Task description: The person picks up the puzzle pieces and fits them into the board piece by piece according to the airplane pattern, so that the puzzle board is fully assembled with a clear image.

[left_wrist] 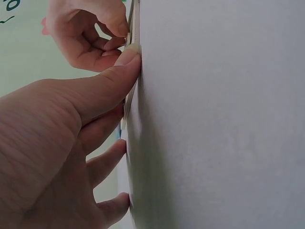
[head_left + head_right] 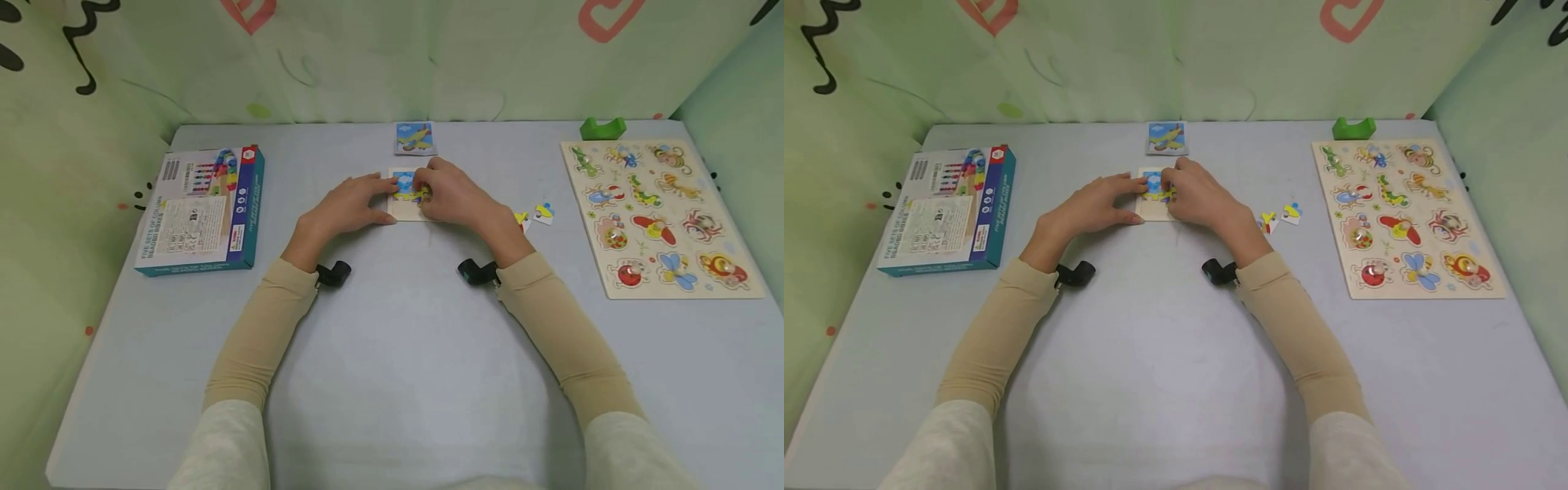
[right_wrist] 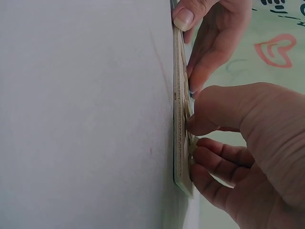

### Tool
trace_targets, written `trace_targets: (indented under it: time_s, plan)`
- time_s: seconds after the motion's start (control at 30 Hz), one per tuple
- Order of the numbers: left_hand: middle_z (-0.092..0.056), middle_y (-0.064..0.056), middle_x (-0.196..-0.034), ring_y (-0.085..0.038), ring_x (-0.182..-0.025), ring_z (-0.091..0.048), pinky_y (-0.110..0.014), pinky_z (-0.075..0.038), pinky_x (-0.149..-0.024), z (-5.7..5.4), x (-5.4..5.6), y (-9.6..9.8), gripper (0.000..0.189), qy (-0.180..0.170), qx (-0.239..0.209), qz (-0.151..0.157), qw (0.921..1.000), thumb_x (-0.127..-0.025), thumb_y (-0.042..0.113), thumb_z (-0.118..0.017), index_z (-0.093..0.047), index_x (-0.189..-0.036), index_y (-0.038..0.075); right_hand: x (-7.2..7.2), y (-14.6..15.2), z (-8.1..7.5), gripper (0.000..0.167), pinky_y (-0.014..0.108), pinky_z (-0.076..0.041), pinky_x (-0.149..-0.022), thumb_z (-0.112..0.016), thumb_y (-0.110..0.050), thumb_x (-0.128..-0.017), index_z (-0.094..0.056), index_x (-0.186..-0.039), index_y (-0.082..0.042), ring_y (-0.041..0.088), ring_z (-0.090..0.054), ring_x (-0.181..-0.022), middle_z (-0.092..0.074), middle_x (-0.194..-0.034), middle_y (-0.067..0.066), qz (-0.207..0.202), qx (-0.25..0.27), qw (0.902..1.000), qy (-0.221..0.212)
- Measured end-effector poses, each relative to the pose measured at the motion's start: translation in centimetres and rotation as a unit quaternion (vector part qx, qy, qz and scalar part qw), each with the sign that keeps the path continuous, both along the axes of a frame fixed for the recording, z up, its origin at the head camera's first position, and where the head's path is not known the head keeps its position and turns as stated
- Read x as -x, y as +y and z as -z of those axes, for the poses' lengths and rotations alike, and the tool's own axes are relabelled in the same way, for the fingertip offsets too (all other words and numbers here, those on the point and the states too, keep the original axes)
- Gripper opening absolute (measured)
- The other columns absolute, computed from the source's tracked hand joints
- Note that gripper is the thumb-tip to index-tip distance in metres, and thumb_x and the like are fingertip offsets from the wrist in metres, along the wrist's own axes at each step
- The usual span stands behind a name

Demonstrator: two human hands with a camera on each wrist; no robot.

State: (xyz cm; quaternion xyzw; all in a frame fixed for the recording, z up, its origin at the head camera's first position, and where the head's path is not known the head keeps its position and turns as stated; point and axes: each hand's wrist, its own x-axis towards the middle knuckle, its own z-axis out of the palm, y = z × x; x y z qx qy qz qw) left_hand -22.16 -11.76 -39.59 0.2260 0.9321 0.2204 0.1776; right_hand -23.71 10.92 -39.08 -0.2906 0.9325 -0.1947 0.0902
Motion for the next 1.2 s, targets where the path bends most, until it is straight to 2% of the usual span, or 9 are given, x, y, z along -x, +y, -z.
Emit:
trace_targets:
  time_s: [0.67, 0.93, 1.2]
  plan:
    - [-0.035, 0.006, -0.161, -0.018, -0.155, -0.020, -0.052, -0.013, -0.126, -0.19, -0.12, 0.05, 0.068, 0.001, -0.003, -0.001, 1.0000, -0.093, 0.046, -0.067, -0.042, -0.152, 0.025, 0.40, -0.36, -0.07, 0.028, 0.036, -0.038, -0.078, -0.054, -0.002, -0.086, -0.066, -0.112, -0.004, 0.027, -0.045, -0.088, -0.052, -0.103, 0.013, -0.014, -0.017, 0.9997, 0.008]
    - [-0.035, 0.006, -0.161, -0.018, -0.155, -0.020, -0.052, -0.014, -0.125, -0.13, -0.08, 0.10, 0.068, 0.002, 0.001, -0.001, 1.0000, -0.093, 0.046, -0.067, -0.043, -0.152, 0.024, 0.57, -0.27, -0.10, 0.032, 0.039, -0.044, -0.086, -0.050, 0.000, -0.089, -0.068, -0.116, -0.003, 0.028, -0.049, -0.094, -0.054, -0.109, 0.014, 0.001, -0.012, 0.9998, -0.013]
    - [-0.033, 0.008, -0.162, -0.018, -0.155, -0.020, -0.052, -0.015, -0.125, -0.12, -0.07, 0.10, 0.066, 0.003, 0.005, 0.002, 1.0000, -0.093, 0.046, -0.067, -0.045, -0.151, 0.023, 0.69, 0.24, -0.22, 0.031, 0.042, -0.047, -0.094, -0.052, -0.001, -0.092, -0.068, -0.118, 0.001, 0.028, -0.055, -0.101, -0.058, -0.113, 0.014, 0.015, 0.023, 0.9991, -0.032]
